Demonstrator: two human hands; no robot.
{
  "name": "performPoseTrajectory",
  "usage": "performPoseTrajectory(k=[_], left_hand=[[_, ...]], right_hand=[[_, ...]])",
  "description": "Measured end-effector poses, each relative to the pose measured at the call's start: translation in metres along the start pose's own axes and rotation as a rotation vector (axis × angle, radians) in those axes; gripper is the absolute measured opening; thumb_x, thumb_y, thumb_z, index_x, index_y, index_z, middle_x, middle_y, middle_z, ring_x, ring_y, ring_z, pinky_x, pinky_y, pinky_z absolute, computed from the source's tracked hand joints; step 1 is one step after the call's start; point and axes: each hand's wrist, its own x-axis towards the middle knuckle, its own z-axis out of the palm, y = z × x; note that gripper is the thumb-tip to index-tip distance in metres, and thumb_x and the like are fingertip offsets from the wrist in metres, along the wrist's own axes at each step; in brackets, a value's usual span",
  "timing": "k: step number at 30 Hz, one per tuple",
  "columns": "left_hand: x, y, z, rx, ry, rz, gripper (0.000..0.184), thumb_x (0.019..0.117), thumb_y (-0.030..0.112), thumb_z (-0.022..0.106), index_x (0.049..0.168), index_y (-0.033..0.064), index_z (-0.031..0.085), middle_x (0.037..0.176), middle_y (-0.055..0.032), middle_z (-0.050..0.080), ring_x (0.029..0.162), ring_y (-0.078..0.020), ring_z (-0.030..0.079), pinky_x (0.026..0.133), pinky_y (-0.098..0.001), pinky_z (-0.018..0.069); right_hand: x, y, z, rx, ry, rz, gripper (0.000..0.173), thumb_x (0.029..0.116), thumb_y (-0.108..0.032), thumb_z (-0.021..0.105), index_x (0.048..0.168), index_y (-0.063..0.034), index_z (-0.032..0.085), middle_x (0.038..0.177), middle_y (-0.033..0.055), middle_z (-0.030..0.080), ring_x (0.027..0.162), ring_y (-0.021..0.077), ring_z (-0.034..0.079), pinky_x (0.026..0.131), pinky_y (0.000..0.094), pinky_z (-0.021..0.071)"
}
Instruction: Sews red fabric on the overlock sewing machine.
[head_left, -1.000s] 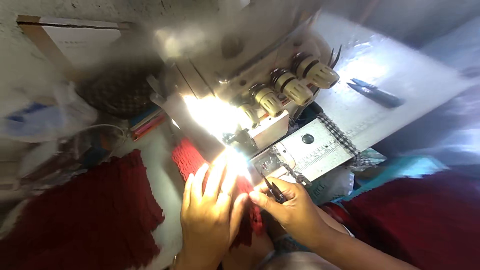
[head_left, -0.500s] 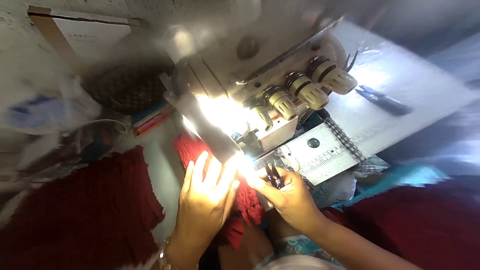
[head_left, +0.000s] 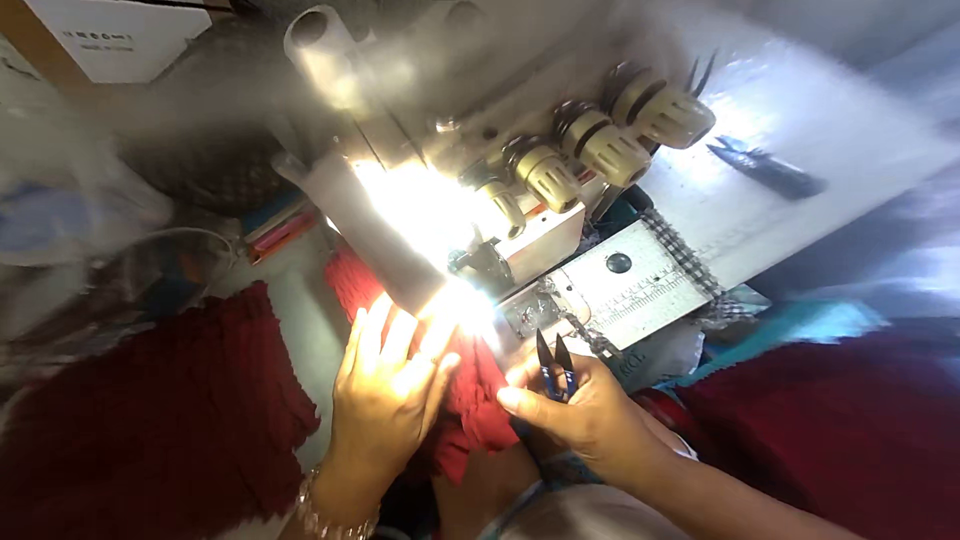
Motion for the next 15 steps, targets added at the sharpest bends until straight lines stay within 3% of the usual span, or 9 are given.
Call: performPoseTrajectory(k=[3,5,7,9,11,13,15], left_hand=[[-0.005,0.012,0.001,-0.098,0.100,-0.036,0.030,0.1051,0.031,0.054,0.121,0.0206,0.076,0.130,-0.0140,0.070,0.135,-0.0379,0.056,0.115,-0.0591,0.0374],[-0.010,0.032,0.000,-0.124,0.229,-0.130,0.020,0.1012,0.028,0.059,0.112,0.0240,0.076,0.113,-0.0057,0.070,0.120,-0.0249,0.061,0.112,-0.0490,0.0384],[-0.016,0.057,0.002,-0.172,0.295,-0.272,0.025,0.1007,0.036,0.053,0.103,0.0247,0.076,0.098,0.0015,0.066,0.105,-0.0148,0.056,0.103,-0.0392,0.0324],[-0.021,0.077,0.006,-0.247,0.323,-0.417,0.035,0.0968,0.050,0.056,0.099,0.0218,0.077,0.091,0.0037,0.065,0.098,-0.0109,0.053,0.097,-0.0374,0.0295],[-0.027,0.089,0.015,-0.336,0.369,-0.525,0.028,0.0871,0.045,0.069,0.093,0.0190,0.076,0.087,0.0071,0.067,0.093,-0.0064,0.055,0.094,-0.0383,0.0296],[-0.031,0.093,0.020,-0.410,0.374,-0.575,0.021,0.0842,0.039,0.073,0.093,0.0194,0.074,0.088,0.0096,0.069,0.093,-0.0030,0.056,0.096,-0.0379,0.0299],[-0.033,0.093,0.020,-0.473,0.352,-0.594,0.030,0.0851,0.047,0.072,0.094,0.0190,0.073,0.090,0.0100,0.070,0.093,-0.0022,0.056,0.096,-0.0388,0.0299]], right_hand=[[-0.001,0.001,0.000,-0.013,0.028,0.001,0.009,0.0863,-0.006,0.074,0.089,-0.0133,0.070,0.076,-0.0098,0.067,0.050,-0.0071,0.047,0.045,0.0091,0.0383],[0.001,0.001,0.002,0.011,0.029,-0.009,0.010,0.0853,-0.003,0.074,0.090,-0.0119,0.071,0.074,-0.0094,0.066,0.050,-0.0067,0.047,0.045,0.0094,0.0387],[0.001,0.002,0.004,0.033,0.013,-0.017,0.017,0.0829,-0.001,0.073,0.096,-0.0107,0.070,0.076,-0.0103,0.065,0.051,-0.0075,0.046,0.046,0.0087,0.0390],[0.000,0.002,0.006,0.043,-0.009,0.005,0.027,0.0800,0.002,0.072,0.104,-0.0085,0.067,0.081,-0.0111,0.065,0.053,-0.0082,0.046,0.048,0.0081,0.0406],[-0.002,0.003,0.005,0.024,-0.001,0.058,0.030,0.0787,0.004,0.070,0.106,-0.0076,0.067,0.079,-0.0109,0.065,0.052,-0.0077,0.046,0.047,0.0086,0.0401],[-0.003,0.005,0.002,-0.013,0.014,0.070,0.026,0.0797,0.004,0.070,0.103,-0.0066,0.070,0.077,-0.0106,0.065,0.051,-0.0074,0.045,0.047,0.0090,0.0389],[-0.005,0.009,-0.001,-0.102,0.009,-0.031,0.020,0.0813,0.000,0.071,0.101,-0.0057,0.072,0.085,-0.0097,0.067,0.056,-0.0096,0.047,0.051,0.0071,0.0403]])
